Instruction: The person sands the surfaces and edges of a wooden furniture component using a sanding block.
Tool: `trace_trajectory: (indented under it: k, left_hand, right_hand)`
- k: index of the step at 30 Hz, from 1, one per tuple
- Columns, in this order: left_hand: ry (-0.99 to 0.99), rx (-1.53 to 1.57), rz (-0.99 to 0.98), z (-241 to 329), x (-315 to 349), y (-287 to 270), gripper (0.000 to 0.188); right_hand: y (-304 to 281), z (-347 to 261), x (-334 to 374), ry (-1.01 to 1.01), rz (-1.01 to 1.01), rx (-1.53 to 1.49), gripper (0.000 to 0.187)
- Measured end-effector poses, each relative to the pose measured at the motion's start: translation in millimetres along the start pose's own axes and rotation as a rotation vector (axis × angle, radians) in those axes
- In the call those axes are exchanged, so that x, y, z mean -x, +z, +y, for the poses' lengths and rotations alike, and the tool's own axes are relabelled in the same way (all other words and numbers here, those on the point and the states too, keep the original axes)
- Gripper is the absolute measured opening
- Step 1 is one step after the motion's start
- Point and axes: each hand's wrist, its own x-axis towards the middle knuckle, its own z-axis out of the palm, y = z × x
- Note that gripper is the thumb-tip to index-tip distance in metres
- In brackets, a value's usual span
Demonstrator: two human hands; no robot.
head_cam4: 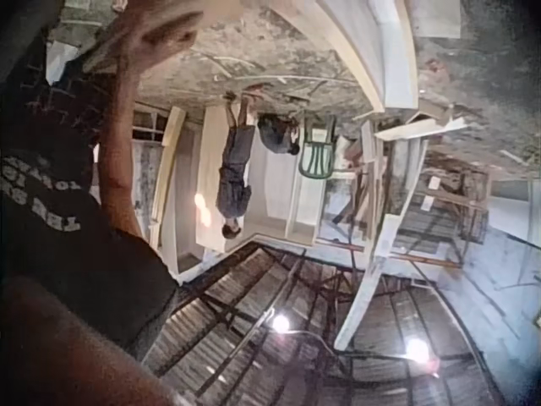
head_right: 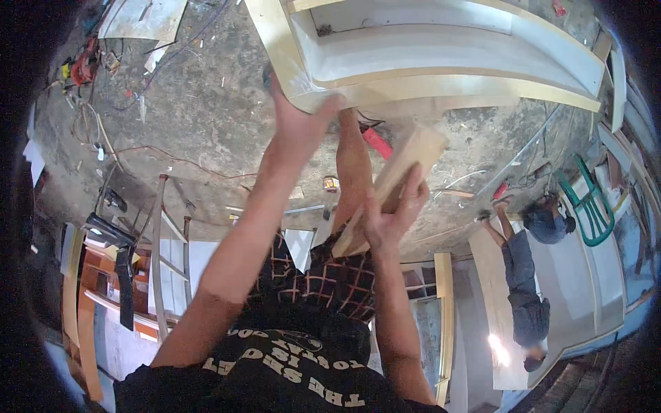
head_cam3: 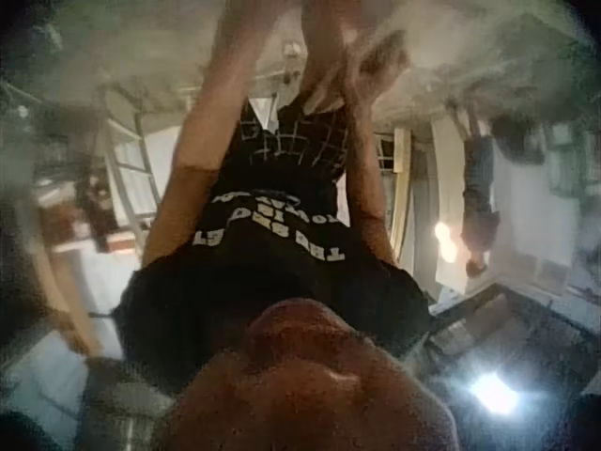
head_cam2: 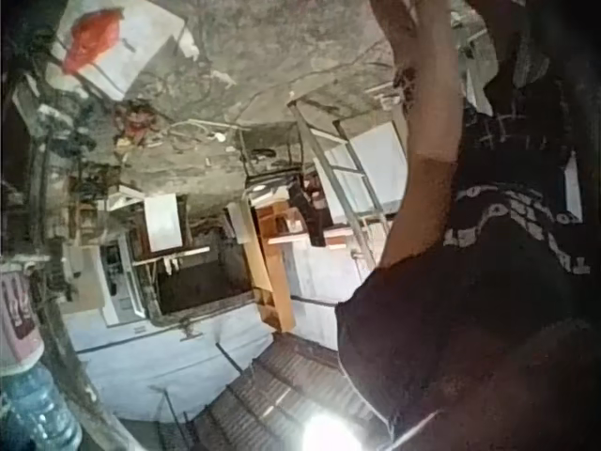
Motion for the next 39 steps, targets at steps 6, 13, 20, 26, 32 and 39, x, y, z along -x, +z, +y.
trace_trajectory:
  k: [6, 13, 20, 26, 32, 39]
  left_hand:
    - [0.286, -0.174, 0.347, -42, 17, 24, 0.111]
    - [0.256, -0.202, 0.450, -26, 24, 6, 0.037]
    - [0.205, -0.168, 0.628, -36, 26, 72, 0.089]
    - [0.213, -0.291, 0.675, -24, 23, 25, 0.051]
    - [0.477, -0.521, 0.541, 16, -33, -9, 0.033]
    - [0.379, -0.392, 0.531, -13, 20, 36, 0.045]
  right_hand:
    - [15, 18, -15, 0.026, -0.085, -0.148, 0.094]
    - [2, 28, -25, 0.006, -0.147, -0.296, 0.093]
    - [-24, 66, -48, -0.037, -0.160, -0.297, 0.089]
    - [-39, 75, -51, -0.005, -0.187, -0.360, 0.088]
    - [-32, 80, -46, 0.026, -0.215, -0.340, 0.089]
    - [-24, 78, -47, 0.139, -0.273, -0.396, 0.085]
